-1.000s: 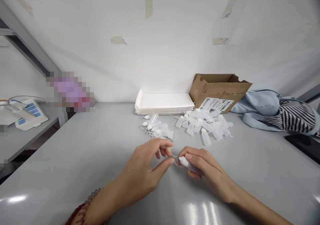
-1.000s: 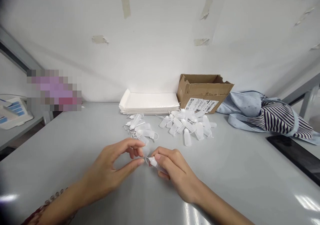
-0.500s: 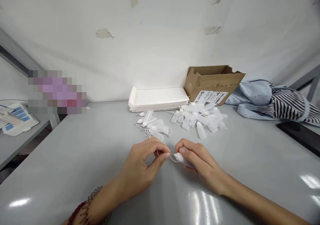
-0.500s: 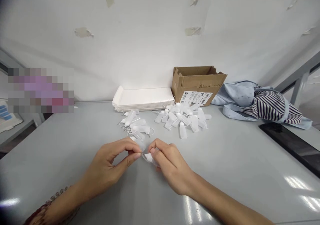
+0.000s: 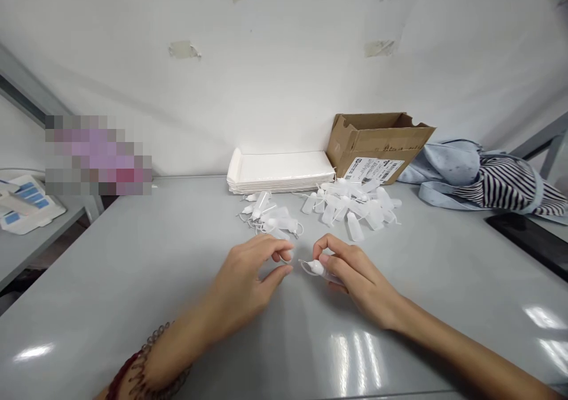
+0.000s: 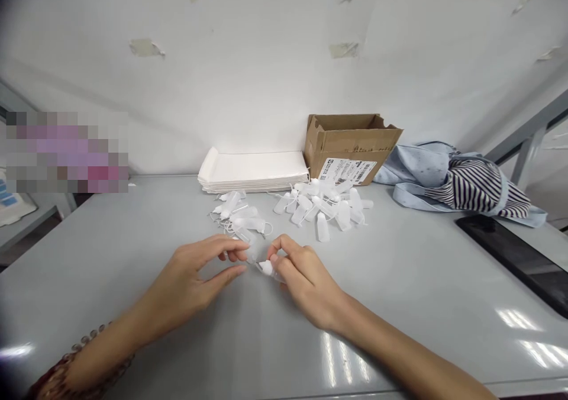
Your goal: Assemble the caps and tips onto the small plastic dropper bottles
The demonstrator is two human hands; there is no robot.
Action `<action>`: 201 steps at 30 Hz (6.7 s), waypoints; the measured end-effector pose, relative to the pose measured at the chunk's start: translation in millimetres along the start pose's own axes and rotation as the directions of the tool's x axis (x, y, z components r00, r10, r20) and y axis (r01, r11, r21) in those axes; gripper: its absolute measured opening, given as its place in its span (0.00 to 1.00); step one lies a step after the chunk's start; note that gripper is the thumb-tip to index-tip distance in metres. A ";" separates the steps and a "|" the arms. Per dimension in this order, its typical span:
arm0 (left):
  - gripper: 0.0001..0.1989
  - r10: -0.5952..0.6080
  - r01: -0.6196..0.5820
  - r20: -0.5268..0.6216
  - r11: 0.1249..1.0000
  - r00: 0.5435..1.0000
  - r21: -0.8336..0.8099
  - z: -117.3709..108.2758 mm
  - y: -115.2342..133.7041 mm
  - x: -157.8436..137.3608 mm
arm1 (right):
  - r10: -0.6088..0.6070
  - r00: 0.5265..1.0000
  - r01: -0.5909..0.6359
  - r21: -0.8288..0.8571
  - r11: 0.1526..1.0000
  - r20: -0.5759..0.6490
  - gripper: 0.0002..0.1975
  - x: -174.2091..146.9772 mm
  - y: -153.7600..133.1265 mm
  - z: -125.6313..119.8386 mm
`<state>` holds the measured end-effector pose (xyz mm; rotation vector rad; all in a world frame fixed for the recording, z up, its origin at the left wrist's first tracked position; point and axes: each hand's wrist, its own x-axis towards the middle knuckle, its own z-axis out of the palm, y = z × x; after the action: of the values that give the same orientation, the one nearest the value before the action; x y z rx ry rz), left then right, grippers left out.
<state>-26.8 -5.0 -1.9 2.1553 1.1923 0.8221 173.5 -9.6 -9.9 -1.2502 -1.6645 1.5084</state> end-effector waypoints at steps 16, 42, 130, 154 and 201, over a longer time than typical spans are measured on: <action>0.07 -0.046 0.053 0.073 0.993 0.996 -0.104 9.4 -1.6 0.6 | -0.021 0.997 0.022 -0.013 1.000 0.080 0.08 1.7 2.1 1.4; 0.14 -0.158 0.241 -0.301 0.934 0.940 0.262 -8.2 -33.1 13.0 | 0.126 0.936 -0.339 -0.750 0.567 -0.328 0.18 13.3 6.0 -64.0; 0.05 -0.215 0.249 0.128 0.872 0.968 -0.420 -0.9 10.7 -2.0 | 0.062 0.955 -0.140 0.259 0.956 0.289 0.05 -3.8 -4.1 -2.7; 0.06 0.075 -0.089 -0.059 0.953 0.995 -0.289 19.6 3.0 -6.1 | 0.068 0.976 -0.097 0.131 0.987 0.208 0.08 -4.8 2.5 0.0; 0.10 -0.444 0.445 0.079 0.895 0.892 0.005 -27.0 -9.7 13.9 | -0.641 0.709 -0.052 -0.929 0.367 -0.294 0.14 32.2 24.6 -63.1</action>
<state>-45.8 15.9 12.8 1.7757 1.5523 0.5342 222.1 45.2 -26.1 -1.5197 -2.0550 -0.2913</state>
